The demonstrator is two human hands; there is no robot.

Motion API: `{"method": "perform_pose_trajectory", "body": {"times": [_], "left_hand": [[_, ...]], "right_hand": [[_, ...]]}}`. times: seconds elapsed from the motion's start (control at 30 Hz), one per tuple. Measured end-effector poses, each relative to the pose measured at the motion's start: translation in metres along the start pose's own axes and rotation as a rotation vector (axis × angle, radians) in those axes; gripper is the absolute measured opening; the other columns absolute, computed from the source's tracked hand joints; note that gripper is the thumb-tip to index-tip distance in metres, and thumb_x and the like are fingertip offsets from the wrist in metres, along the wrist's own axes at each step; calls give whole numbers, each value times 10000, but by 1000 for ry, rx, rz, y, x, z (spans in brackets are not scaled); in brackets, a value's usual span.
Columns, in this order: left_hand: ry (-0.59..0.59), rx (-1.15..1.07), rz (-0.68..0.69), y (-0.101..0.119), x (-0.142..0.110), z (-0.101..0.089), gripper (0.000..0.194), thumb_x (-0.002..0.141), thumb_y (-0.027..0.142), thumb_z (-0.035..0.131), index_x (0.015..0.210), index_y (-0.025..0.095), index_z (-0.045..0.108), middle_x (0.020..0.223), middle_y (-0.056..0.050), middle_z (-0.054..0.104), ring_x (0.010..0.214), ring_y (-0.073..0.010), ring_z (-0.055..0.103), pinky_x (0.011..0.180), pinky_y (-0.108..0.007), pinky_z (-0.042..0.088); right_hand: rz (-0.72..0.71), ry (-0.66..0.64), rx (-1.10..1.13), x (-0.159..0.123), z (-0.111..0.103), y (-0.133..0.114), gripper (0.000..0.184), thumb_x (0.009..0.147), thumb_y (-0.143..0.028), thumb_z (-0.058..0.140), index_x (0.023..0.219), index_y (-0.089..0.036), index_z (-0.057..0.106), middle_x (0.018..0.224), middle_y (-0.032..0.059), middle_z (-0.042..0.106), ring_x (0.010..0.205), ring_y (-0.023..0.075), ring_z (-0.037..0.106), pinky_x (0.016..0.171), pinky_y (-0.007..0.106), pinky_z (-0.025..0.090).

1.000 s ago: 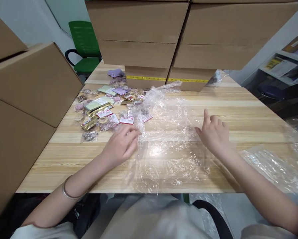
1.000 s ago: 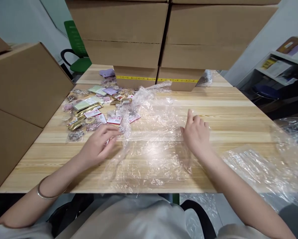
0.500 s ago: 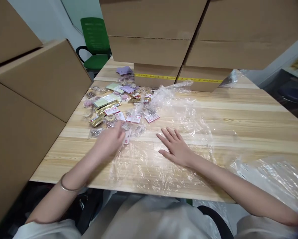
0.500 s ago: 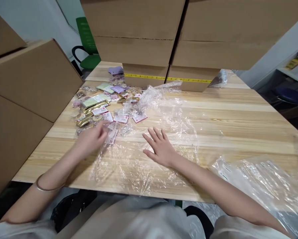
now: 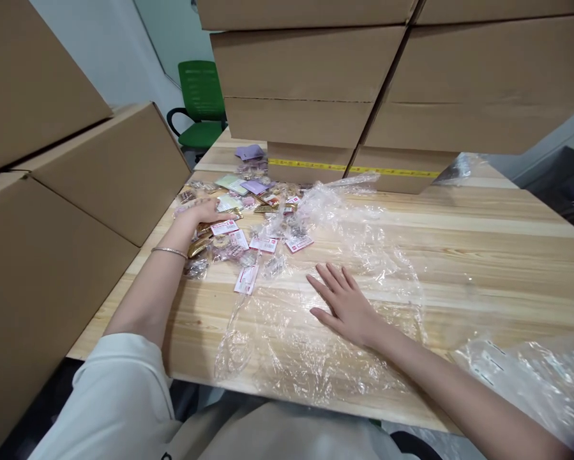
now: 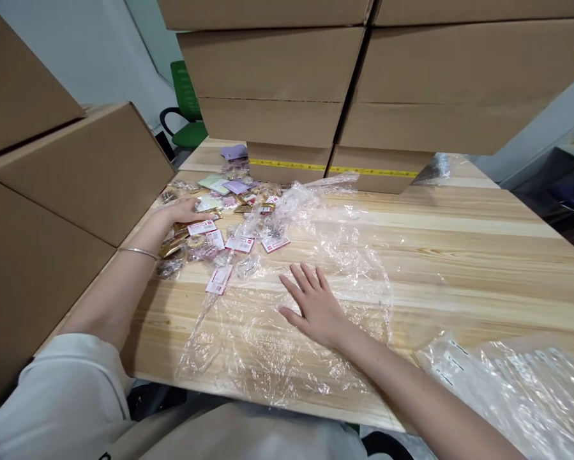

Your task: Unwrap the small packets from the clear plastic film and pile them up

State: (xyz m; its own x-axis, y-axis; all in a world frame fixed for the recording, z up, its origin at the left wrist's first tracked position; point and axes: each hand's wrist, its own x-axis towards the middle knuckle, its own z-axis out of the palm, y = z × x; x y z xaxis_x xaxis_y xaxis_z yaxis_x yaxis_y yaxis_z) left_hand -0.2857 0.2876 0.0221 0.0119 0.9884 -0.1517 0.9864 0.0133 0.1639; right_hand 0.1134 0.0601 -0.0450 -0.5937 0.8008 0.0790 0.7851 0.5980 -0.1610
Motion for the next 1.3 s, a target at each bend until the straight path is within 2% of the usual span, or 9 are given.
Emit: {"method": "perform_pose_trajectory", "body": {"times": [0.17, 0.43, 0.57, 0.7, 0.77, 0.87, 0.97, 1.1, 1.3], "left_hand": [[7, 61, -42, 13, -3, -4, 1234, 497, 705, 806, 1457, 68, 365, 1509, -300, 355, 1391, -457, 335, 1060, -452, 347], [99, 76, -115, 35, -16, -28, 780, 639, 577, 782, 1209, 83, 582, 1231, -191, 641, 1103, -359, 601, 881, -340, 464], [281, 67, -87, 61, -56, -51, 502, 738, 359, 736, 1177, 161, 594, 1149, -130, 673, 1068, -356, 603, 873, -413, 465], [504, -209, 25, 108, -120, -57, 343, 806, 379, 685, 1076, 176, 622, 1063, -104, 670, 1062, -339, 599, 920, -477, 453], [407, -541, 95, 135, -152, -40, 365, 783, 401, 717, 1053, 176, 619, 1016, -90, 668, 971, -292, 630, 857, -445, 498], [-59, -998, 160, 169, -190, 14, 343, 867, 486, 616, 1070, 209, 618, 996, -90, 685, 899, -268, 663, 770, -427, 538], [-240, -979, 146, 191, -208, 69, 415, 868, 592, 571, 1022, 211, 628, 942, -115, 690, 886, -304, 660, 760, -447, 521], [-149, -468, 247, 196, -213, 87, 578, 914, 662, 400, 1054, 146, 617, 803, -147, 677, 831, -350, 664, 770, -453, 465], [-95, 54, 595, 114, -228, 29, 413, 996, 426, 304, 1037, 174, 629, 860, -99, 665, 710, -237, 630, 676, -357, 464]], "right_hand": [[5, -20, 15, 1, -1, -1, 674, 979, -599, 349, 1550, -249, 276, 1629, 93, 172, 1504, 321, 98, 1194, 585, 142], [2, 10, 46, -1, -2, 0, 653, 978, -582, 373, 1546, -279, 262, 1627, 69, 177, 1499, 330, 124, 1189, 595, 166], [0, 29, 75, -1, 0, 0, 642, 974, -590, 378, 1538, -302, 272, 1629, 44, 182, 1500, 324, 120, 1197, 586, 152], [70, 66, 213, -1, -3, 2, 563, 1024, -484, 288, 1545, -276, 237, 1602, 54, 281, 1483, 286, 219, 1201, 562, 197], [216, 182, 347, -2, -11, 4, 526, 1043, -394, 207, 1554, -269, 189, 1547, 74, 385, 1425, 262, 355, 1162, 529, 320], [414, 489, 431, -3, -27, 4, 529, 1036, -345, 180, 1559, -270, 146, 1498, 110, 424, 1372, 279, 421, 1096, 519, 413], [341, 618, 345, -7, -39, -5, 540, 1025, -329, 237, 1556, -286, 148, 1500, 107, 409, 1400, 294, 371, 1132, 536, 360], [-28, 372, 248, -21, -44, -17, 592, 994, -356, 403, 1546, -266, 208, 1503, 108, 424, 1421, 293, 346, 1169, 538, 307], [-103, -70, 198, -94, -69, 23, 719, 847, -114, 474, 1527, -280, 310, 1569, 40, 358, 1408, 262, 389, 1087, 495, 446]]}}
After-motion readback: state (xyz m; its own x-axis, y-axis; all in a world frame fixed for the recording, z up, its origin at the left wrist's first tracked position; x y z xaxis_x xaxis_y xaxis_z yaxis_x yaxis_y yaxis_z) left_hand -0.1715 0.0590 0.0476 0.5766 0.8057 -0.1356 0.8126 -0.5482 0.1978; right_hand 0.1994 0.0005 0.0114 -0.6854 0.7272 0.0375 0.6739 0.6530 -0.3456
